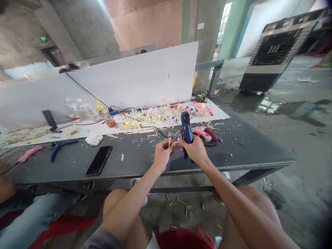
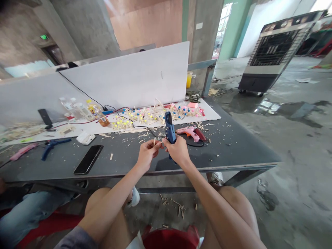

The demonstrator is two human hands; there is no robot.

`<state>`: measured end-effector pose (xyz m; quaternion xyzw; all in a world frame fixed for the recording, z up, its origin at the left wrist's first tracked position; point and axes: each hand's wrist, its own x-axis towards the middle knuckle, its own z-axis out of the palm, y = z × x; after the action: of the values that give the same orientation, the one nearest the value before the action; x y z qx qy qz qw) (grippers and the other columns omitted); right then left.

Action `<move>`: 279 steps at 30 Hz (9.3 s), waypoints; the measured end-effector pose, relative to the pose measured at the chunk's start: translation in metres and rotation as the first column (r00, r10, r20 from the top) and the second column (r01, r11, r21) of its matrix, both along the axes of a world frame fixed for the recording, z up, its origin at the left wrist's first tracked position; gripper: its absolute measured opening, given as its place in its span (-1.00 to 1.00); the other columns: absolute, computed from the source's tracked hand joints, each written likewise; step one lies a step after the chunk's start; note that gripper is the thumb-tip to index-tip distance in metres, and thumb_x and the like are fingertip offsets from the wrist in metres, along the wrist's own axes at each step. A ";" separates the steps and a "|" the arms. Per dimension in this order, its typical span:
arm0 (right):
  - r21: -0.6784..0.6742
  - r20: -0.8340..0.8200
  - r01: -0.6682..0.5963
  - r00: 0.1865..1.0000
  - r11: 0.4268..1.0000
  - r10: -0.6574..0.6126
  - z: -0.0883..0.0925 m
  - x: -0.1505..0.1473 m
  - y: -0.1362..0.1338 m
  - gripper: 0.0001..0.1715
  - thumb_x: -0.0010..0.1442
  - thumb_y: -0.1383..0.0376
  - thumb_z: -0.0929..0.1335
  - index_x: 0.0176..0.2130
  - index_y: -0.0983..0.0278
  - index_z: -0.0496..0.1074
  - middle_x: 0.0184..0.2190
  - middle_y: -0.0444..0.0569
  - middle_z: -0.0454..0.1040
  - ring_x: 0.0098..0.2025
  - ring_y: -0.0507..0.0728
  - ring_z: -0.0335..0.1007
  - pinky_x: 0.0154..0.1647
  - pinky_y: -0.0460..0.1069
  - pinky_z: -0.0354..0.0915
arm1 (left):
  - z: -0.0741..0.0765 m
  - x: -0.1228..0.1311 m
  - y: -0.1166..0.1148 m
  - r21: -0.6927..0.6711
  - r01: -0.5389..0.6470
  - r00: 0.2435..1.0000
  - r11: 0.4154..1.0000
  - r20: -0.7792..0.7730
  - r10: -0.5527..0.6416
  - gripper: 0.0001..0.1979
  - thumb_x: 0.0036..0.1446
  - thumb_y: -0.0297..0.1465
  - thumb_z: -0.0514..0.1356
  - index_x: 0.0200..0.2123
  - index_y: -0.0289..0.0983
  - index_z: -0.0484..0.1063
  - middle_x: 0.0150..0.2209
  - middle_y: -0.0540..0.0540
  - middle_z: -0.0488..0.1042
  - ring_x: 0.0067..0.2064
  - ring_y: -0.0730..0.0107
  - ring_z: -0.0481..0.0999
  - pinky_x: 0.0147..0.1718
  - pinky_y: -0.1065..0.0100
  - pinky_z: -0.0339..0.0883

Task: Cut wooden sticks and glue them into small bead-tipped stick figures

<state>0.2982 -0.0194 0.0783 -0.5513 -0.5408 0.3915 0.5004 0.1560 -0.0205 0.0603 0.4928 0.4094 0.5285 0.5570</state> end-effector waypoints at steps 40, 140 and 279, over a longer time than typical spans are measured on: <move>0.078 0.040 -0.055 0.998 0.995 0.052 -0.006 -0.002 0.006 -0.74 0.00 0.21 0.44 -0.31 0.33 0.48 -0.47 -0.06 0.53 -0.54 0.08 0.44 -0.46 -0.02 0.38 | 0.003 -0.016 0.004 0.096 0.018 0.985 0.995 -0.173 -0.001 -0.69 -0.08 -0.17 0.42 -0.42 -0.30 0.52 -0.49 -0.12 0.57 -0.44 0.22 0.60 -0.36 0.22 0.52; 0.113 -0.261 0.078 0.964 0.990 -0.046 -0.003 0.017 0.015 -0.62 -0.09 0.11 0.53 -0.31 0.25 0.46 -0.53 -0.12 0.48 -0.49 0.12 0.45 -0.41 0.01 0.40 | 0.011 -0.009 -0.008 -0.082 0.145 0.986 0.986 -0.065 -0.151 -0.66 -0.16 -0.26 0.48 -0.30 -0.31 0.61 -0.42 -0.14 0.60 -0.42 0.27 0.59 -0.28 0.20 0.52; -0.388 0.783 -0.152 0.466 0.909 0.412 -0.032 -0.021 -0.017 -0.59 0.22 0.11 0.33 -0.11 0.34 0.54 -0.16 0.28 0.59 -0.08 0.34 0.53 -0.12 0.07 0.32 | 0.006 -0.072 0.025 -0.275 0.100 0.912 0.956 -0.358 -0.198 -0.38 -0.16 -0.59 0.44 0.03 -0.47 0.41 -0.48 -0.16 0.59 -0.47 0.16 0.62 -0.36 0.19 0.53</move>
<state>0.2777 -0.0361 0.0461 -0.6341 -0.7420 0.2169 0.0199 0.0843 0.0048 0.0666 0.5418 0.5342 0.3220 0.5633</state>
